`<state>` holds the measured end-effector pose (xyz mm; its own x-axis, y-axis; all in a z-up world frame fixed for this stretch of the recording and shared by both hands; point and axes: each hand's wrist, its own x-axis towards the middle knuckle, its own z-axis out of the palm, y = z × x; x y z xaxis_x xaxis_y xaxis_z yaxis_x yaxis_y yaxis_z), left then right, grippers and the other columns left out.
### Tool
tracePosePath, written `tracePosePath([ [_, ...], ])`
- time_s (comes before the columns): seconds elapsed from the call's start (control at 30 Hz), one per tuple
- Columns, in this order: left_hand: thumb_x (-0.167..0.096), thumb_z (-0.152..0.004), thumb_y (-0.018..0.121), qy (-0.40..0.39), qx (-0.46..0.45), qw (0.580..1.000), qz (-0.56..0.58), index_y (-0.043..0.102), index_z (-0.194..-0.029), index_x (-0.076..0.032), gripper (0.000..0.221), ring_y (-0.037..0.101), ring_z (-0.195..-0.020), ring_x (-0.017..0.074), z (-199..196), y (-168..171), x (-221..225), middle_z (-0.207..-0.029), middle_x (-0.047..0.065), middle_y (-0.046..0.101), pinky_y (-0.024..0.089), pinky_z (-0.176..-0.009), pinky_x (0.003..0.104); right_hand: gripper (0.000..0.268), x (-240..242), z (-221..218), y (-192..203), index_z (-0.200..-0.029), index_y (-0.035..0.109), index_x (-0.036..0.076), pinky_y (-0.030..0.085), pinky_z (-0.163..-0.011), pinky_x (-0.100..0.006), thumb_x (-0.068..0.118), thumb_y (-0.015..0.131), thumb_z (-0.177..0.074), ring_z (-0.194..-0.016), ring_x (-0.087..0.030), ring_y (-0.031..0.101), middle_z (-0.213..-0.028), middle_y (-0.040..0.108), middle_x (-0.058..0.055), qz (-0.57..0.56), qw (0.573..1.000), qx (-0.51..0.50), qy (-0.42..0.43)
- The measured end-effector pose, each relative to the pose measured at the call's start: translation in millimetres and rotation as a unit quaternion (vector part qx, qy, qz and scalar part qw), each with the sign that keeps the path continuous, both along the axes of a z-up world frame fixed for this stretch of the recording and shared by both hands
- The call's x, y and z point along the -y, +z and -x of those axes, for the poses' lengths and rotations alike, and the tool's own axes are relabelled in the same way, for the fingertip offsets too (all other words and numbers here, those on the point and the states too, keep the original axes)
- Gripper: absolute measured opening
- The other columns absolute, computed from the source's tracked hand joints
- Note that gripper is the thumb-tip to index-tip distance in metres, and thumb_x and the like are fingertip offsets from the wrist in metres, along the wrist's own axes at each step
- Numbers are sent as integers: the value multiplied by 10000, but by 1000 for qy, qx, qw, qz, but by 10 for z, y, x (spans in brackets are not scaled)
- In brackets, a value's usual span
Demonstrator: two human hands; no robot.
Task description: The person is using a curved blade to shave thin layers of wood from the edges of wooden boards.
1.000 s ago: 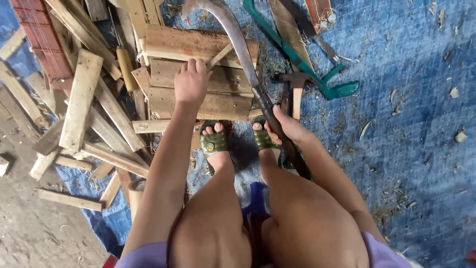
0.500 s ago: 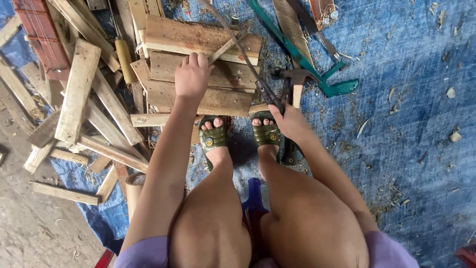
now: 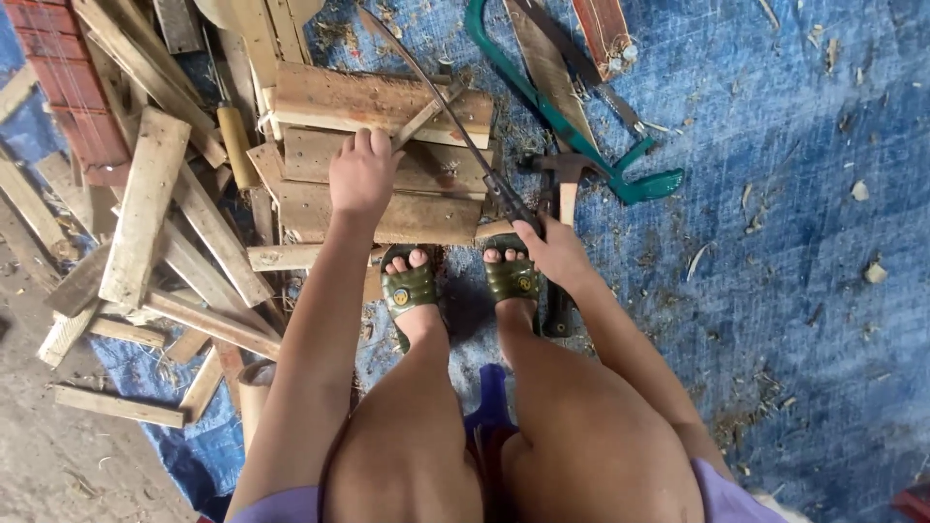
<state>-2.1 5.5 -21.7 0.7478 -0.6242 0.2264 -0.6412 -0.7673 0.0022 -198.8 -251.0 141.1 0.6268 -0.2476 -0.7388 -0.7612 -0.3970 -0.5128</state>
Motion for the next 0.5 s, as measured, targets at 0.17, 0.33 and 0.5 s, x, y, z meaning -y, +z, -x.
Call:
tracePosePath([
  [0.17,-440,-818,822,2,-10,1000,-11,545,-952,-109,452,691,-804,289,-8,34,-29,-865,66,584,574,-654,397,527,-113,-66,188,-1128,653,62,556,-750,-448,561,513,-1036,-852,-296,730,-902,743,-154,61,998,-10,14],
  [0.33,-524,-913,739,16,-36,998,-40,557,-1004,-103,467,688,-842,294,29,164,39,-903,72,587,562,-679,406,701,-186,-147,346,-1219,636,4,550,-918,-498,642,453,-995,-983,-362,754,-1024,771,-218,43,998,-31,16],
  [0.5,-559,-943,671,100,-71,978,-171,589,-1143,-167,448,675,-944,242,133,369,138,-999,27,624,552,-711,381,721,-219,9,113,-1201,656,-61,562,-909,-460,589,407,-1011,-817,-280,781,-771,754,-186,-1,1000,8,2],
])
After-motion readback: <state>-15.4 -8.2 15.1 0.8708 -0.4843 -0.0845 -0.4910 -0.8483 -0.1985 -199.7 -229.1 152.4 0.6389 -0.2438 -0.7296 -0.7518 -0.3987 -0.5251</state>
